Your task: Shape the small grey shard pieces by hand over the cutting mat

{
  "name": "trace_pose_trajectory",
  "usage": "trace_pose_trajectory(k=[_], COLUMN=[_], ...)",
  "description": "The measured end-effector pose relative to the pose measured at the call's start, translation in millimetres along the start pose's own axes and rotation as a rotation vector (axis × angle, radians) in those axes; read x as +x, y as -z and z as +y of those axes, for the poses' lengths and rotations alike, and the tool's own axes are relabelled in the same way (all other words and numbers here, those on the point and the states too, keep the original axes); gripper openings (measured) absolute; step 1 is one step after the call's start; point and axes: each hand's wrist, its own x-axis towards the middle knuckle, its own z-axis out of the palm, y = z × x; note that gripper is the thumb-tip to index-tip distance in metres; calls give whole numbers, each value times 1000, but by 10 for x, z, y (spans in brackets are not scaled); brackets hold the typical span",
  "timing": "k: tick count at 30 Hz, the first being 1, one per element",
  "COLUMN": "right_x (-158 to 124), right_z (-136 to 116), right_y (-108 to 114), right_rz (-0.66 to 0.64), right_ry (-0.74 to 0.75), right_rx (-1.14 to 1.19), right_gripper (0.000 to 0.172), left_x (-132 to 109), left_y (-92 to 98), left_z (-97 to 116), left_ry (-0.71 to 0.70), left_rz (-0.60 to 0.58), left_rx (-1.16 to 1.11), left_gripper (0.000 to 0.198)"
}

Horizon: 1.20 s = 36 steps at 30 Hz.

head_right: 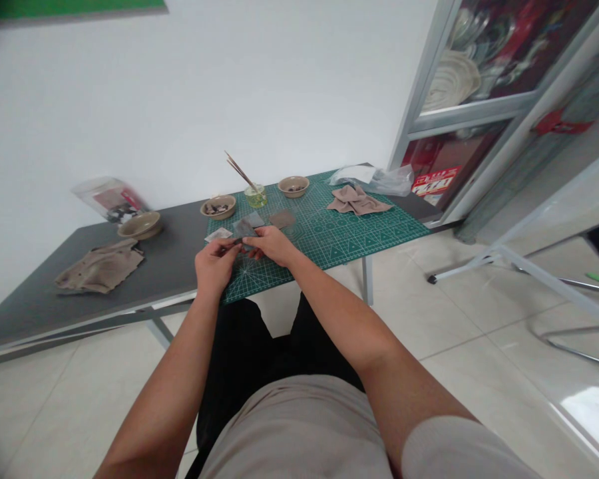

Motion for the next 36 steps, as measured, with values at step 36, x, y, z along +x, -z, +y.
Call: trace_pose_trajectory(k=[36], right_x=[22], right_z=[21], right_y=[43], right_rz=[-35], right_ry=[1], right_rx=[21], right_gripper=[26], left_x=[-13], left_y=[-3], left_z=[55], left_ry=[52], left_rz=[-16], left_rx=[-10], left_gripper=[14])
